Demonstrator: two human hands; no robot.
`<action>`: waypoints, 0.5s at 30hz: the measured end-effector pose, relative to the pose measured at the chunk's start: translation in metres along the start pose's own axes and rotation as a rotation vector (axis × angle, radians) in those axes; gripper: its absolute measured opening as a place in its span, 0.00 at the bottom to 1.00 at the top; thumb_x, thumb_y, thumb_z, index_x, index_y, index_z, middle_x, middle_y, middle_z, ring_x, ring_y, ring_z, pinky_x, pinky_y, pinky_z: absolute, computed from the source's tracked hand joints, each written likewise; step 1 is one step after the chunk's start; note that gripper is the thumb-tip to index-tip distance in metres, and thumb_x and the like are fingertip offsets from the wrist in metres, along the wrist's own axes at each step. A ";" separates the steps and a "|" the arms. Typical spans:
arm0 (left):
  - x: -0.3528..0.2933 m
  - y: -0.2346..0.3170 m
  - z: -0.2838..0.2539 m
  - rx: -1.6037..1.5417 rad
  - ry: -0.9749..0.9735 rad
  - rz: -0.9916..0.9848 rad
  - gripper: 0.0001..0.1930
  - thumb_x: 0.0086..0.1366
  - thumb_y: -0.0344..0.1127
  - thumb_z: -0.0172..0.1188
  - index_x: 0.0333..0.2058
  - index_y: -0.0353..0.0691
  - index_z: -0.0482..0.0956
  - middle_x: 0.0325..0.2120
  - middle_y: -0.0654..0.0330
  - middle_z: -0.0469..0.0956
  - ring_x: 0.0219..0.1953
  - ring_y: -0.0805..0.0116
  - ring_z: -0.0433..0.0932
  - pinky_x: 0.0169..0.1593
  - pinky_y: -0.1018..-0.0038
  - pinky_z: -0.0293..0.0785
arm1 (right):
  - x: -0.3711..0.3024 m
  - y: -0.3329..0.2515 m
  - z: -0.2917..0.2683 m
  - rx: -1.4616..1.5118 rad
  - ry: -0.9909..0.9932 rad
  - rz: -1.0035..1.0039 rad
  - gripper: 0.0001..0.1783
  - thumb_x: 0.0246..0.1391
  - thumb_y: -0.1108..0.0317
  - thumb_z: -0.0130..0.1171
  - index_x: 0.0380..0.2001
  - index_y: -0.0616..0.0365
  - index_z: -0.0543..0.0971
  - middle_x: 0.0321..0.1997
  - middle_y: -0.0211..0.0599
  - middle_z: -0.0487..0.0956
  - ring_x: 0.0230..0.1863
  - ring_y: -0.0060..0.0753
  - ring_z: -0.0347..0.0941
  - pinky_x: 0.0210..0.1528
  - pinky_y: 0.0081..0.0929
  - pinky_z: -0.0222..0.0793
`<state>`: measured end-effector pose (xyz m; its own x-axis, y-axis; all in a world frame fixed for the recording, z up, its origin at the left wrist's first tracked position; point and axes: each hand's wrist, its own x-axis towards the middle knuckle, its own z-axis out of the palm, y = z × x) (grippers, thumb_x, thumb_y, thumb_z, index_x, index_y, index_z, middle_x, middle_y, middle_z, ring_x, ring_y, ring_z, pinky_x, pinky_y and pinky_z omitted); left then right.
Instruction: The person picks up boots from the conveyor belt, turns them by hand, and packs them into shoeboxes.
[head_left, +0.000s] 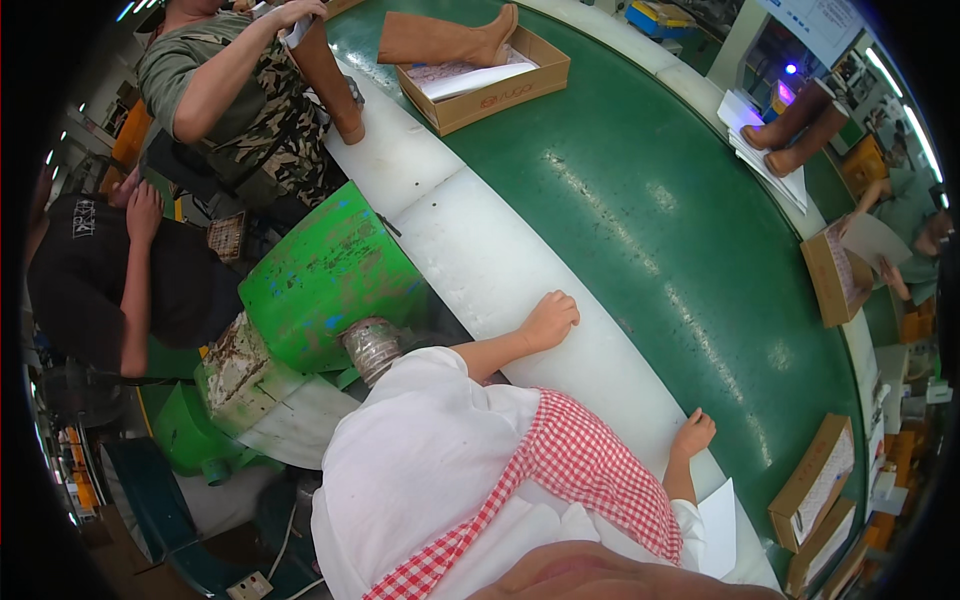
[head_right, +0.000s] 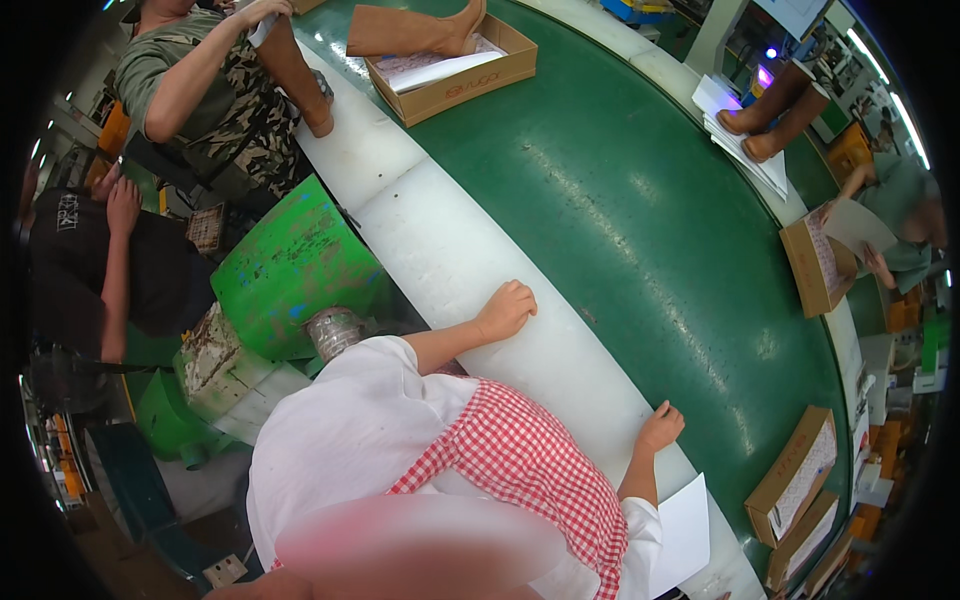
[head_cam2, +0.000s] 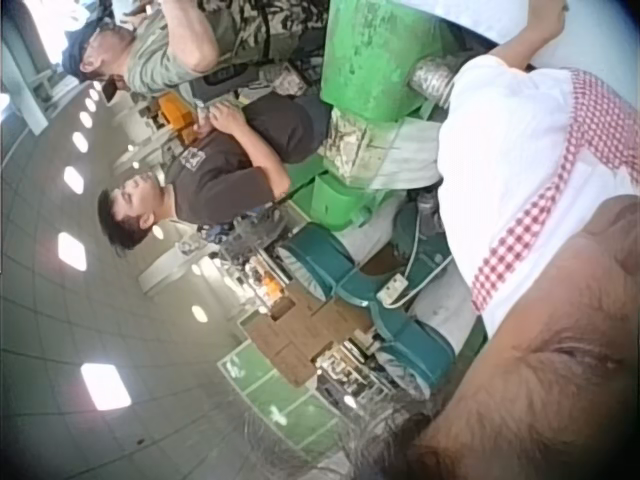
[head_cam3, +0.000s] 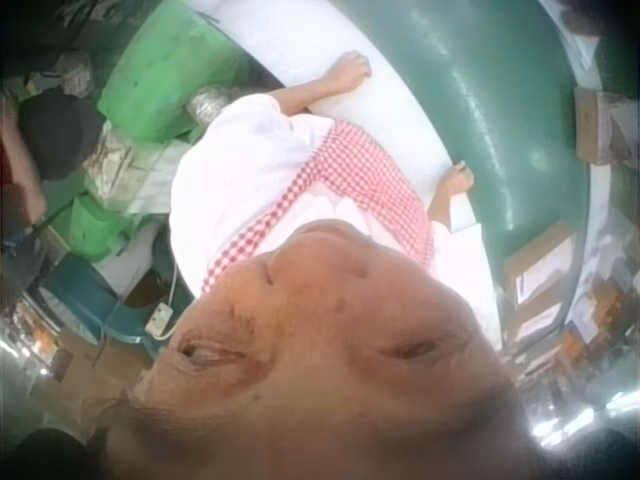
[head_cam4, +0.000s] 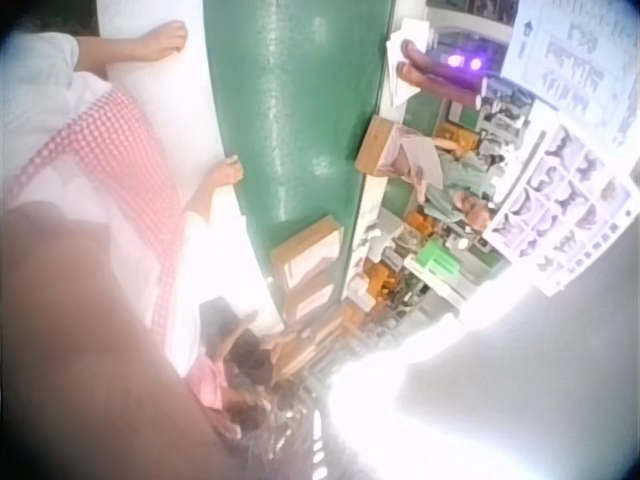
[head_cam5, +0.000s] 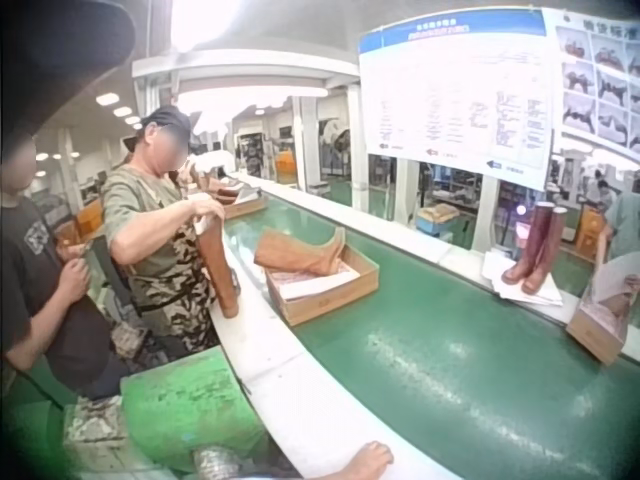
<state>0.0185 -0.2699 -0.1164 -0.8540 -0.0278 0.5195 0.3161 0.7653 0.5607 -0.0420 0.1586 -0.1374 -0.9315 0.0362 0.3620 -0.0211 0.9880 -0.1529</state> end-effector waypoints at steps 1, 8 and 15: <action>0.000 0.001 0.000 -0.001 0.000 0.002 0.06 0.46 0.22 0.54 0.22 0.43 0.72 0.26 0.62 0.70 0.35 0.61 0.67 0.39 0.68 0.64 | 0.000 0.001 0.000 0.002 0.022 -0.018 0.14 0.56 0.62 0.51 0.29 0.64 0.77 0.33 0.45 0.75 0.38 0.48 0.69 0.40 0.40 0.66; 0.000 0.002 -0.001 0.002 0.008 -0.005 0.06 0.46 0.22 0.55 0.21 0.43 0.73 0.26 0.63 0.70 0.35 0.61 0.67 0.39 0.68 0.65 | 0.000 -0.002 0.000 0.007 0.012 0.023 0.15 0.56 0.62 0.52 0.27 0.64 0.76 0.31 0.45 0.74 0.36 0.48 0.68 0.39 0.40 0.65; -0.001 0.002 -0.001 -0.016 0.029 0.001 0.05 0.44 0.23 0.54 0.21 0.42 0.72 0.25 0.61 0.69 0.35 0.60 0.67 0.40 0.67 0.64 | 0.000 0.000 0.002 -0.012 0.003 0.015 0.15 0.56 0.62 0.51 0.25 0.64 0.76 0.29 0.45 0.74 0.34 0.48 0.68 0.38 0.41 0.65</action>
<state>0.0205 -0.2687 -0.1157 -0.8416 -0.0456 0.5381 0.3238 0.7548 0.5705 -0.0428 0.1585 -0.1397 -0.9306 0.0511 0.3626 -0.0031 0.9891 -0.1473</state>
